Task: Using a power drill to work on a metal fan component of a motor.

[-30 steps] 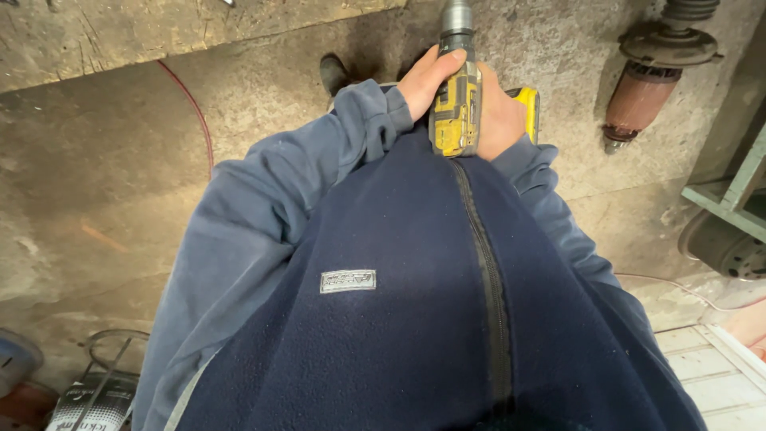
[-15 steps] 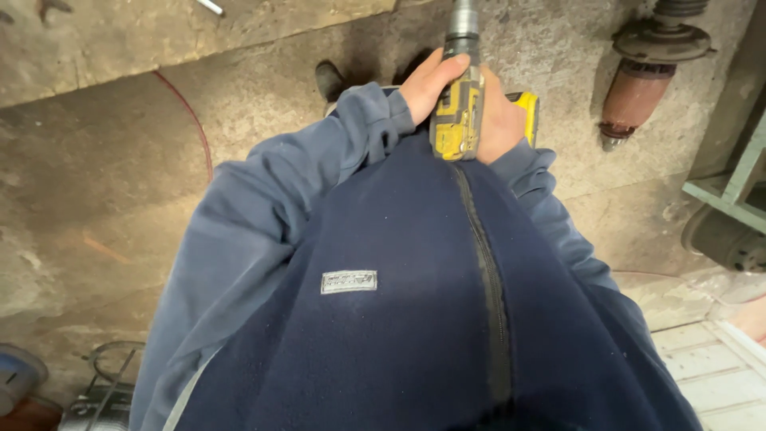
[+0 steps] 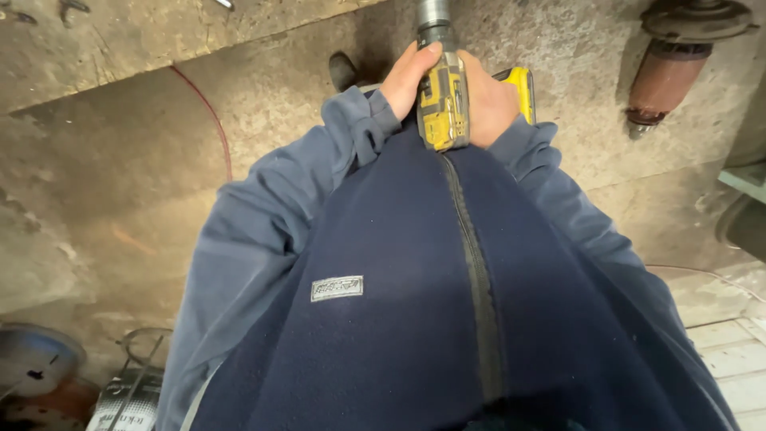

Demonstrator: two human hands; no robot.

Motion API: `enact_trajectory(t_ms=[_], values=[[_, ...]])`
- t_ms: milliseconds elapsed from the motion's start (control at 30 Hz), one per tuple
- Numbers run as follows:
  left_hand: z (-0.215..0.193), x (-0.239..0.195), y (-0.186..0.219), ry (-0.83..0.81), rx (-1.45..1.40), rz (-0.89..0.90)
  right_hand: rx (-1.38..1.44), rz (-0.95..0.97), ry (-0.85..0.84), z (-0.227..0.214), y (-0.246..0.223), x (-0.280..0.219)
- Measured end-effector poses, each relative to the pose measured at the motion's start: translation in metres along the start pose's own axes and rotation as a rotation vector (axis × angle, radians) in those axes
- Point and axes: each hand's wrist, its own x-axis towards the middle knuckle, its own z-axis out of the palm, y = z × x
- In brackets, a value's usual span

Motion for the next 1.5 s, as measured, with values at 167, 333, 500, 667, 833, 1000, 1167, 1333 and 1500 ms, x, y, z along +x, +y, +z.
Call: enact_trajectory(t_ms=[167,333,500,667,833,1000,1167,1333,1500], values=[[-0.002,-0.002,0.003,0.006,-0.030,-0.027,-0.074,-0.149,0.060,0.001,0.004,-0.001],[-0.002,0.017,0.004,0.009,0.044,0.004,-0.098,-0.110,0.045,-0.006,0.004,0.007],[-0.003,0.018,-0.001,0.027,0.040,-0.018,-0.064,-0.149,0.060,-0.008,0.009,0.006],[0.002,0.009,0.014,-0.085,0.096,-0.054,-0.153,-0.327,0.188,0.000,0.023,0.001],[-0.002,0.022,0.023,-0.017,0.133,-0.090,-0.087,-0.217,0.136,-0.002,0.020,0.010],[-0.004,0.002,0.020,-0.058,0.156,-0.092,-0.101,-0.262,0.132,0.009,0.025,-0.002],[-0.010,0.007,0.006,-0.029,0.120,-0.078,-0.078,-0.184,0.168,0.014,0.023,-0.005],[-0.012,-0.004,0.014,-0.097,0.084,-0.113,-0.107,-0.186,0.097,0.015,0.019,-0.008],[-0.011,0.006,0.002,-0.101,0.050,-0.079,-0.122,-0.175,0.128,0.020,0.024,-0.007]])
